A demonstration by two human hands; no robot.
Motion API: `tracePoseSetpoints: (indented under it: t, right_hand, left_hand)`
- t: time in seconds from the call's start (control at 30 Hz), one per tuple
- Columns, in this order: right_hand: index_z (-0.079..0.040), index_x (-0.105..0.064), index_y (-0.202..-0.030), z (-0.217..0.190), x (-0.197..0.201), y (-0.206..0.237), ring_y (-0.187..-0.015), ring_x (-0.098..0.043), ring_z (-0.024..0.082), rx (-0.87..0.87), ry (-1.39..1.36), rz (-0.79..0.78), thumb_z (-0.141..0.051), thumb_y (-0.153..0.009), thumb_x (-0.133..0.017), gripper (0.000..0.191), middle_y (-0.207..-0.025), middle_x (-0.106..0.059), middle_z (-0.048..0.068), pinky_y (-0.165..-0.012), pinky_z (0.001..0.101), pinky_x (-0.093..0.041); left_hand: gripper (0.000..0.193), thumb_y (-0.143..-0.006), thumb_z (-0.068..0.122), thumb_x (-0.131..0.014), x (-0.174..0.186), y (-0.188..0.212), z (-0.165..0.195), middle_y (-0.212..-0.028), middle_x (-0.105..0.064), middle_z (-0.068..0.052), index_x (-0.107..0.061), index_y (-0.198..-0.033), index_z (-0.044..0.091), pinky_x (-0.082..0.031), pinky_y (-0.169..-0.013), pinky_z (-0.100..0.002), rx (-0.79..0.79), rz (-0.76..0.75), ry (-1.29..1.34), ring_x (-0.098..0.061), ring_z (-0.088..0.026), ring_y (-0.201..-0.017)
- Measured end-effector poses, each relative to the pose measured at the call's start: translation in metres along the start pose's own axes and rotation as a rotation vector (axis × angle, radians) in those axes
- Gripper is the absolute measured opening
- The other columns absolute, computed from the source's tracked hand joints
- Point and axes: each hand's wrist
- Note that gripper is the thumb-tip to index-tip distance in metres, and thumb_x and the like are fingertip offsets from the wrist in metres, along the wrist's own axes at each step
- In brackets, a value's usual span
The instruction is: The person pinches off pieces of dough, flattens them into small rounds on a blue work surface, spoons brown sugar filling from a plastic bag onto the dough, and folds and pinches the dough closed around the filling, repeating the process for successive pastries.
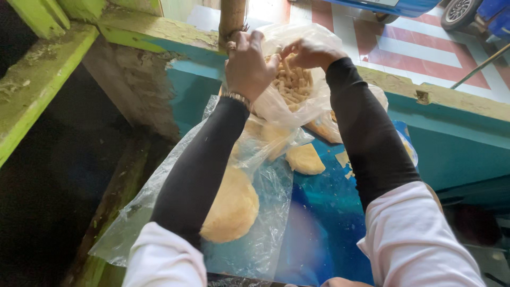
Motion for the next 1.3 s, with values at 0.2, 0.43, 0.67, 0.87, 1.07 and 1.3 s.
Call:
tracePoseSetpoints:
  t: [0.2, 0.43, 0.67, 0.87, 1.07, 1.3]
  right_hand:
    - [-0.017, -0.081, -0.102, 0.024, 0.011, 0.031, -0.111, -0.064, 0.039, 0.116, 0.325, 0.604, -0.030, -0.075, -0.086, 0.031, -0.119, -0.072, 0.016, -0.083, 0.0469, -0.053]
    - [-0.001, -0.066, -0.135, 0.071, 0.002, 0.043, -0.096, -0.069, 0.039, 0.104, -0.078, 0.694, -0.030, -0.070, -0.084, 0.074, -0.109, -0.070, 0.023, -0.079, 0.0500, -0.057]
    - [-0.006, -0.067, -0.139, 0.079, -0.013, 0.033, -0.085, -0.072, 0.030, 0.240, 0.172, 0.860, 0.010, -0.089, -0.062, 0.053, -0.098, -0.071, 0.020, -0.082, 0.0431, -0.061]
    - [-0.007, -0.061, -0.143, 0.085, -0.023, 0.043, -0.083, -0.073, 0.023, 0.088, -0.204, 0.739, -0.002, -0.090, -0.069, 0.054, -0.095, -0.073, 0.012, -0.075, 0.0354, -0.060]
    - [-0.004, -0.057, -0.148, 0.094, -0.002, 0.117, -0.111, -0.071, 0.027, 0.308, -0.297, 0.862, -0.022, -0.100, -0.088, 0.060, -0.138, -0.065, 0.015, -0.084, 0.0334, -0.063]
    - [-0.011, -0.062, -0.138, 0.039, -0.052, 0.250, -0.101, -0.074, 0.018, 0.143, -0.493, 0.741, -0.004, -0.098, -0.078, 0.044, -0.126, -0.067, 0.009, -0.076, 0.0289, -0.061]
  left_hand:
    - [0.054, -0.083, 0.021, -0.074, -0.038, -0.042, -0.010, -0.114, -0.069, -0.024, -0.055, -0.131, 0.004, -0.058, -0.089, -0.044, 0.244, -0.137, -0.013, -0.071, -0.039, -0.103]
    - [0.030, -0.074, -0.004, -0.067, -0.016, -0.061, -0.022, -0.085, -0.075, -0.023, -0.072, -0.103, 0.004, -0.059, -0.071, -0.050, -0.052, 0.212, -0.031, -0.074, -0.042, -0.083]
    - [0.024, -0.078, 0.001, -0.070, -0.002, -0.049, -0.065, -0.095, -0.073, -0.026, -0.071, -0.103, 0.002, -0.057, -0.080, -0.050, -0.135, 0.157, -0.025, -0.071, -0.043, -0.091]
    - [0.035, -0.087, 0.026, -0.066, -0.020, -0.020, 0.003, -0.104, -0.073, -0.017, -0.072, -0.116, 0.008, -0.053, -0.085, -0.047, -0.268, -0.242, -0.146, -0.071, -0.032, -0.093]
    - [0.054, -0.090, 0.066, -0.071, -0.001, 0.020, 0.027, -0.110, -0.070, -0.014, -0.069, -0.117, 0.020, -0.049, -0.087, -0.048, -0.467, -0.477, 0.116, -0.068, -0.030, -0.101]
    - [0.024, -0.090, 0.036, -0.073, -0.060, 0.051, 0.010, -0.101, -0.070, -0.008, -0.071, -0.107, 0.019, -0.044, -0.089, -0.052, -0.637, -0.118, -0.226, -0.068, -0.028, -0.091]
Point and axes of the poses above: each hand's wrist, its own y-axis away from the middle knuckle, its own x-axis out of the back of the hand, z = x × y
